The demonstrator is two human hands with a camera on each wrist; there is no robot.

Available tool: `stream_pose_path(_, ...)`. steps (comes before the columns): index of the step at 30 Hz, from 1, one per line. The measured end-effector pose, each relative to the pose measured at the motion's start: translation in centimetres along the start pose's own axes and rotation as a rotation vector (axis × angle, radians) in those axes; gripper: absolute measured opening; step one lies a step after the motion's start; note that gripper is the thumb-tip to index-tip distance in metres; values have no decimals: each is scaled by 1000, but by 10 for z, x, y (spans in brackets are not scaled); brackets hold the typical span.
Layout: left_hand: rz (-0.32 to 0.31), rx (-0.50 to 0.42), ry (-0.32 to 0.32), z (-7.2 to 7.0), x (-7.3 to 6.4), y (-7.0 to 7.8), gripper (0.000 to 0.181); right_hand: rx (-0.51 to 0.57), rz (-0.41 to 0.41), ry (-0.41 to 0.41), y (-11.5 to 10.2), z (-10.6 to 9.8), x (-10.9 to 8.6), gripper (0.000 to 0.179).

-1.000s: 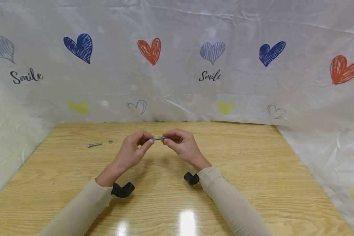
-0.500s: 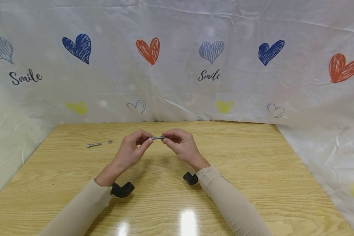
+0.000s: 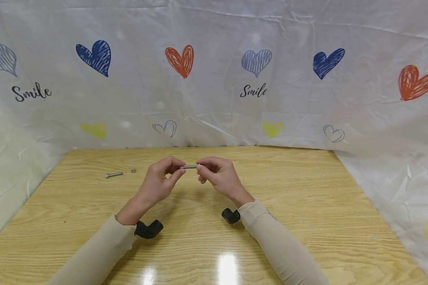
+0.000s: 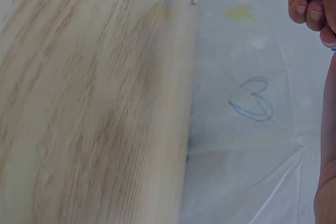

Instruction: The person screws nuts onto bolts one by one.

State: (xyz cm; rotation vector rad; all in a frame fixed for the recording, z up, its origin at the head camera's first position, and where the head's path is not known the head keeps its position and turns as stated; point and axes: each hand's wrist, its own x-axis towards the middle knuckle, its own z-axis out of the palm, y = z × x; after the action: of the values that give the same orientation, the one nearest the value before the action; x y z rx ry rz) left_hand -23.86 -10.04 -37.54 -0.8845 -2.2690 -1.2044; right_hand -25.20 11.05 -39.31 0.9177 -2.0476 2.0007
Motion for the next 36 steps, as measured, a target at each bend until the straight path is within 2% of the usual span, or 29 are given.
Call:
stream_pose_path(12,50,14,40,-1,0,-2,9,-2,20,-6,-6,2,1,23)
stream_pose_path(16,58,17,46,-1,0,-2,10,-13,37,-16,-19,4,-1,21)
stream_pose_path(21,76,4,52,-1,0,-2,9,-66,64,-48,-30,6,-1,12)
stream_pose_path(26,82,-6,47,0,0,0,9,-104,73,-71,-30,5,0,20)
stream_pose_path(33,76,1,55,0,0,1,9,-81,61,-102,-30,5,0,23)
stream_pose_path(36,69,7,60,0,0,0,9,-48,63,-93,-29,4,-1,17)
